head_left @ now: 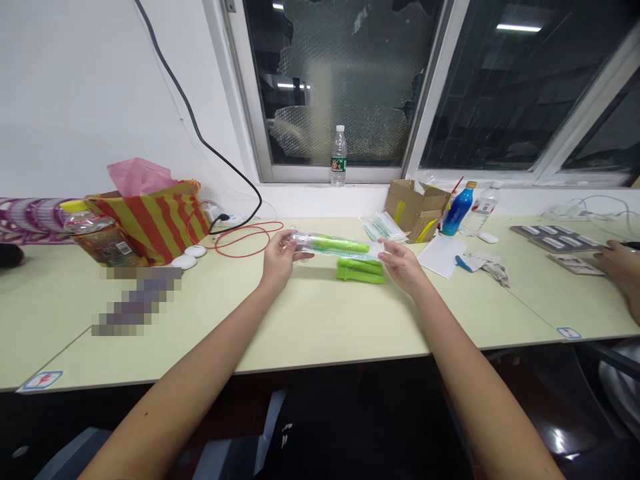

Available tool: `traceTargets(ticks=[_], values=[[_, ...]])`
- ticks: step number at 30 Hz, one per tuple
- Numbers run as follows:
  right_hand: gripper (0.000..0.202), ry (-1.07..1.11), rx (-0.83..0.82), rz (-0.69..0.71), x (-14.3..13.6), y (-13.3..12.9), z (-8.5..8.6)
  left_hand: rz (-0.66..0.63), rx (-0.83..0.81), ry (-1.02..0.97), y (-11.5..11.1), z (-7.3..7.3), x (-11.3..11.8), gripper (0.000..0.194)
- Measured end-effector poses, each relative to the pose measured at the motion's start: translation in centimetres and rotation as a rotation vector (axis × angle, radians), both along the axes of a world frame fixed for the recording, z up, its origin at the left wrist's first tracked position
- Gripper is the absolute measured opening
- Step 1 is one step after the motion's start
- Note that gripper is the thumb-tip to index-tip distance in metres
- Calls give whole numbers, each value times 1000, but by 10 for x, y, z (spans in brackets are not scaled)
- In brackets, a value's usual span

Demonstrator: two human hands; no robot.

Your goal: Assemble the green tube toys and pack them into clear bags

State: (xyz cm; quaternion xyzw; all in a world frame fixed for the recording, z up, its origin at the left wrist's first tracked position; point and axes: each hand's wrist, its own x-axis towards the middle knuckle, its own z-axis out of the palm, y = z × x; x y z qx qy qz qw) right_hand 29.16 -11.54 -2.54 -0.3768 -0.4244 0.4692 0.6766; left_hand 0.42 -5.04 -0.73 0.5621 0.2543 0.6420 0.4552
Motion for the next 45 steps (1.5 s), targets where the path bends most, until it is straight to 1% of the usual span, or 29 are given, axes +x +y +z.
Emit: traceTargets(ticks=[3, 6, 11, 15, 18, 22, 24, 27, 29, 32, 34, 40, 45], values=[[22, 120, -65, 53, -1, -3, 5, -5, -21, -52, -1, 2, 0, 43], [19, 117, -147, 49, -2, -5, 8, -30, -18, -59, 0, 2, -2, 42], [14, 24, -193, -45, 0, -5, 7, -95, -31, -43, -2, 3, -2, 42], [11, -67, -212, -208, 8, -2, 3, -126, -51, -29, -3, 6, -3, 40], [9, -64, -213, -297, 15, 0, 3, -64, -52, -65, 2, 8, -7, 35], [10, -11, -232, -316, 22, 2, 6, 66, -34, -151, 14, 10, -15, 26], [8, 38, -244, -332, 26, 3, 6, 129, -38, -191, 20, 12, -20, 23], [6, 155, -285, -401, 33, 7, 5, 225, -82, -289, 27, 15, -27, 19], [8, 204, -317, -441, 35, 12, 6, 254, -108, -355, 30, 16, -30, 15], [11, 221, -333, -496, 31, 22, 11, 235, -131, -397, 29, 14, -28, 13], [13, 222, -338, -509, 23, 34, 17, 204, -155, -402, 26, 10, -23, 13], [23, 260, -387, -466, -5, 81, 31, 93, -231, -355, 16, -8, -3, 18], [28, 304, -469, -424, -19, 114, 35, 90, -287, -354, 13, -11, 0, 14]])
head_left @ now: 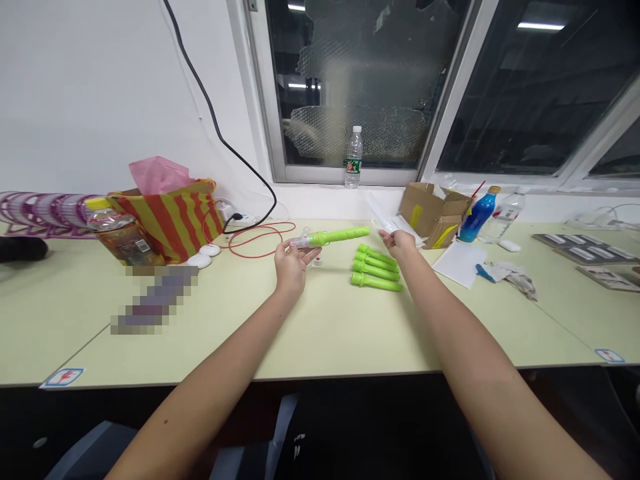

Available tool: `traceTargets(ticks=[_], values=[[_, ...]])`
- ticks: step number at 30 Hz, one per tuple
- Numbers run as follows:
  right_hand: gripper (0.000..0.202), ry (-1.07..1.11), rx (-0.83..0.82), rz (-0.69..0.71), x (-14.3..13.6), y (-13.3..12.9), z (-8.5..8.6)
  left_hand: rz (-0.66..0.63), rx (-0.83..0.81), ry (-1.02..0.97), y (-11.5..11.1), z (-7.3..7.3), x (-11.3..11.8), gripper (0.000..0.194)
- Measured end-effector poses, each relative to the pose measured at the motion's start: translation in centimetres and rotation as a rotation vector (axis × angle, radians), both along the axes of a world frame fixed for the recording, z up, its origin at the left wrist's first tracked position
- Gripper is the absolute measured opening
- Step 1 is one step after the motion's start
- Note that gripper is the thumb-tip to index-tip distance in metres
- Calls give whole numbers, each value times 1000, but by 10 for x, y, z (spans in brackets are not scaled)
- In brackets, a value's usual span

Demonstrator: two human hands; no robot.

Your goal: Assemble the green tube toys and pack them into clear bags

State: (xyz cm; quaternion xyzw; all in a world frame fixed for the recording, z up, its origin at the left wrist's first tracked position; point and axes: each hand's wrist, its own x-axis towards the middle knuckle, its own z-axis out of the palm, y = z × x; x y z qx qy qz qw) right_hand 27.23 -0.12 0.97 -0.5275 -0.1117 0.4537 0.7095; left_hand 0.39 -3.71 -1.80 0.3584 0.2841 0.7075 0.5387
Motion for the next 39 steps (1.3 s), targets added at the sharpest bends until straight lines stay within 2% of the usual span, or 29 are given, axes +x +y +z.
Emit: traceTargets(ticks=[6, 10, 14, 19, 21, 23, 25, 27, 29, 32, 35, 37, 39], values=[[27, 75, -110, 144, -2, 19, -5, -8, 24, 3, -2, 0, 0, 12], [31, 85, -172, 228, 1, 16, -7, -8, 24, -2, -6, 2, 2, 12], [34, 40, -196, 253, 5, 7, -4, -6, -8, -22, -10, 5, 4, 4], [25, -120, -134, 208, 1, -11, -1, -1, -16, -35, -10, 4, 5, 4], [21, -189, -75, 180, -7, -22, -1, -9, -8, -29, -9, 3, 5, 7], [20, -248, 22, 221, -17, -36, -2, -33, 7, -12, -10, 1, 5, 11], [25, -283, 175, 449, -25, -51, -3, -63, 34, 9, -12, 0, 6, 14], [34, -246, 256, 787, -27, -65, -4, -106, 66, 40, -15, 0, 7, 18], [34, -225, 277, 1081, -23, -75, -7, -169, 90, 72, -18, 1, 8, 24], [35, -193, 285, 1417, -17, -83, -14, -240, 104, 77, -21, 3, 8, 28], [39, -89, 305, 1604, -30, -88, -21, -290, 55, 14, -22, 8, 7, 26], [35, 6, 302, 1614, -49, -91, -26, -402, -22, -58, -23, 13, 6, 23], [30, 95, 250, 1685, -72, -93, -31, -530, -86, -139, -23, 20, 6, 19]])
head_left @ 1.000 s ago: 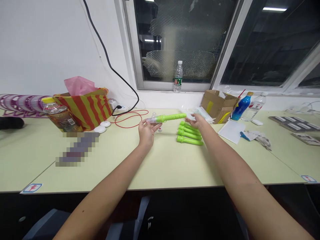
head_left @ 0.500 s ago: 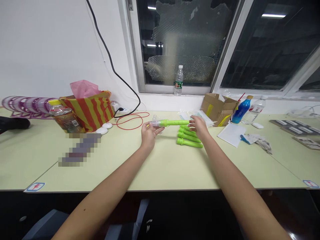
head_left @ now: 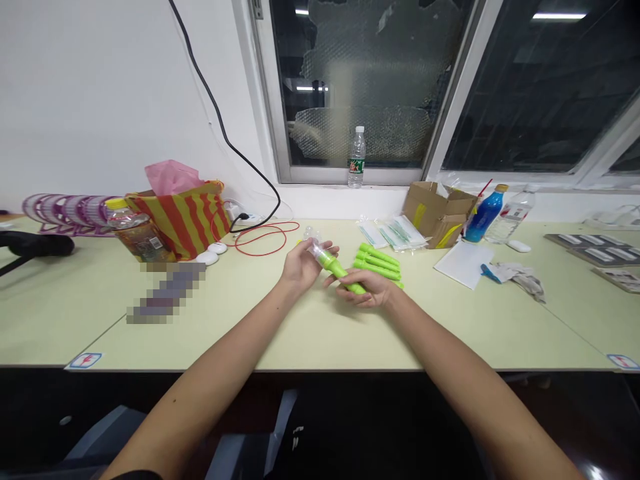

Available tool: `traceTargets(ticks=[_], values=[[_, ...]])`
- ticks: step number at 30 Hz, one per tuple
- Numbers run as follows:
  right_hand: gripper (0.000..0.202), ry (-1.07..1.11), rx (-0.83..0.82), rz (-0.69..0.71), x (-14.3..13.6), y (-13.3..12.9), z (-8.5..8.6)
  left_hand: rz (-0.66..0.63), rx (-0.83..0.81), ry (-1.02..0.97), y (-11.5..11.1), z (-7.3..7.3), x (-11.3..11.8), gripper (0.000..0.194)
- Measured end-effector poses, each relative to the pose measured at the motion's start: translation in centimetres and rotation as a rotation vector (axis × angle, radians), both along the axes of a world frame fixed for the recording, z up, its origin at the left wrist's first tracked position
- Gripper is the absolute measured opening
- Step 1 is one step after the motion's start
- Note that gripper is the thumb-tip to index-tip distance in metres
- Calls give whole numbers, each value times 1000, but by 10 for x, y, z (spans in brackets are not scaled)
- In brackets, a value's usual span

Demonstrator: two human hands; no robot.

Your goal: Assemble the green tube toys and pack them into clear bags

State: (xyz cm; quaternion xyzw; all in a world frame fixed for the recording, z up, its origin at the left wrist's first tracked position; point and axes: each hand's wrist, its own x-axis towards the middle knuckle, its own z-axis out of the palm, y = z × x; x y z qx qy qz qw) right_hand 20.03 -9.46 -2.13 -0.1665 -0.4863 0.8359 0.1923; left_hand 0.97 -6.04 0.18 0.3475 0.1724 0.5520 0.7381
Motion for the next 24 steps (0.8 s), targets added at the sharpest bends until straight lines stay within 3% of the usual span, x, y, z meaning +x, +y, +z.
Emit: traceTargets(ticks=[4, 8, 11, 13, 16, 21, 24], values=[[45, 72, -69, 46, -30, -1, -9, -62, -67, -77, 6, 16, 3, 16], [43, 98, -81, -26, -31, -1, -8, -169, -35, -74, 17, 33, 13, 41], [29, 33, -9, -146, -28, -5, -1, -245, 6, -63, 21, 38, 21, 47], [30, -90, 81, -288, -28, -9, 2, -169, -8, -59, 20, 37, 26, 47], [37, -322, 284, -494, -34, -12, 2, 10, -44, -45, 17, 32, 28, 45], [32, -730, 954, -905, -46, -11, -10, 211, -59, 14, 13, 30, 31, 39], [26, -950, 1124, -1066, -51, -13, -15, 308, -90, -3, 13, 32, 34, 36]])
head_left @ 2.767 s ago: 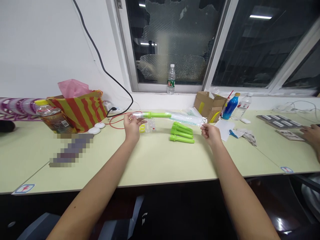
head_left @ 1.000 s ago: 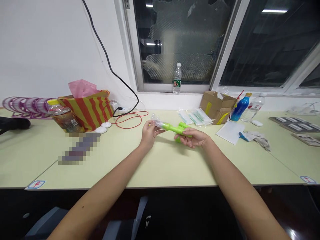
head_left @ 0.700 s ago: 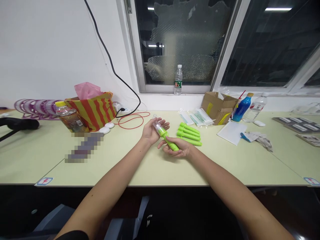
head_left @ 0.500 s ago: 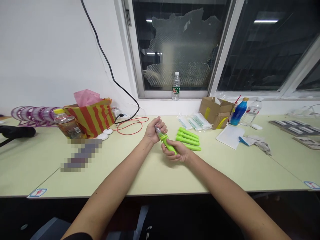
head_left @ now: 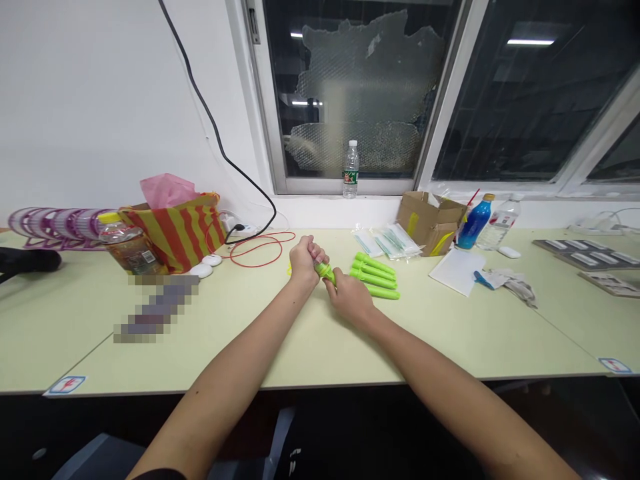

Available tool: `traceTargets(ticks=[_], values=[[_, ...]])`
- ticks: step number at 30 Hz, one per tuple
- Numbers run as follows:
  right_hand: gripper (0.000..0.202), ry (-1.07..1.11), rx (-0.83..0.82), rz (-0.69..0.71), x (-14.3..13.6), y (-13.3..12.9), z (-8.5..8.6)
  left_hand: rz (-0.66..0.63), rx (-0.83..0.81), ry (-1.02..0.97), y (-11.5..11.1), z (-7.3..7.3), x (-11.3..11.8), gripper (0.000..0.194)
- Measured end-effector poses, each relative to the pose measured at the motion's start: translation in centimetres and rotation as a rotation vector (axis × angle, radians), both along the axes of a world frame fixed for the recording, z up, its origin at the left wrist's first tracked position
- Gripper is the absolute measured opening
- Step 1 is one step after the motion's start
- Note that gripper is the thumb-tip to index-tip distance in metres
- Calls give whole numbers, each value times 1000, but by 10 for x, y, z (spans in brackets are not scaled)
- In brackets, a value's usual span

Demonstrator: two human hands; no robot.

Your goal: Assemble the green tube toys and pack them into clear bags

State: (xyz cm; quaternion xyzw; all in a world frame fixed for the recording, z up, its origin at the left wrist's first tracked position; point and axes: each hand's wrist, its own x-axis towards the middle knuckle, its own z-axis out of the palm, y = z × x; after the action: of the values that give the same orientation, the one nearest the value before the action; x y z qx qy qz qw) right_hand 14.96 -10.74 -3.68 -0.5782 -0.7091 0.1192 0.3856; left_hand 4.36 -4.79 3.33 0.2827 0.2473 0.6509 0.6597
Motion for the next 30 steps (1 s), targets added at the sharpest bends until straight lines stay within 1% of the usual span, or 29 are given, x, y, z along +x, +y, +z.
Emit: traceTargets(ticks=[1, 2, 3, 4, 5, 8, 9, 10, 11, 12, 13, 15, 16, 18, 20, 21, 22, 23, 24, 25, 26, 27, 28, 30], values=[[26, -5, 20, -24, -1, -1, -1, 14, 0, -7, -1, 1, 0, 36], [28, 23, 28, -13, -1, -1, -1, 12, 6, -7, -2, 2, 0, 37], [31, 84, 8, 37, 0, -1, -1, -10, 17, 3, -3, 2, -1, 38], [35, 173, -55, 130, 1, -1, 0, -51, 31, 19, -5, 3, -2, 39], [41, 286, -163, 258, 2, 0, 1, -110, 44, 36, -7, 3, -3, 41], [57, 639, -605, 704, 11, 3, 3, -307, 77, 46, -15, 5, -5, 45], [58, 723, -710, 819, 13, 3, 4, -355, 83, 40, -17, 6, -5, 46], [56, 784, -767, 899, 16, 3, 5, -389, 91, 35, -19, 7, -5, 47], [52, 823, -789, 940, 18, 3, 6, -410, 101, 34, -21, 8, -5, 47], [47, 845, -790, 942, 19, 2, 7, -420, 113, 38, -22, 8, -4, 48], [42, 852, -782, 911, 19, 1, 8, -419, 123, 44, -22, 8, -4, 48], [38, 813, -730, 789, 16, 0, 9, -374, 135, 57, -22, 8, -3, 47], [38, 759, -664, 707, 14, 0, 10, -327, 135, 66, -21, 7, -2, 46], [36, 576, -428, 502, 10, 0, 9, -198, 122, 89, -19, 4, 2, 43], [28, 319, -159, 251, 6, 0, 8, -59, 90, 95, -16, 1, 7, 39], [22, 194, -64, 131, 4, 1, 8, 1, 71, 84, -14, 0, 9, 37], [17, 90, -8, 36, 3, 1, 8, 47, 53, 67, -13, -1, 10, 35], [15, 22, 15, -22, 3, 1, 8, 78, 36, 50, -12, -1, 11, 34], [15, 1, 8, -35, 4, 1, 9, 94, 22, 38, -11, -1, 11, 33], [17, 30, -27, 0, 5, 1, 10, 89, 10, 38, -11, 0, 10, 33], [22, 100, -100, 88, 7, 2, 11, 62, 2, 44, -11, 0, 9, 33], [29, 207, -206, 219, 10, 3, 12, 13, -2, 51, -11, 2, 7, 35], [37, 339, -336, 377, 14, 5, 13, -55, 0, 53, -12, 3, 5, 37], [51, 608, -598, 693, 22, 8, 14, -213, 19, 31, -16, 6, 2, 42]])
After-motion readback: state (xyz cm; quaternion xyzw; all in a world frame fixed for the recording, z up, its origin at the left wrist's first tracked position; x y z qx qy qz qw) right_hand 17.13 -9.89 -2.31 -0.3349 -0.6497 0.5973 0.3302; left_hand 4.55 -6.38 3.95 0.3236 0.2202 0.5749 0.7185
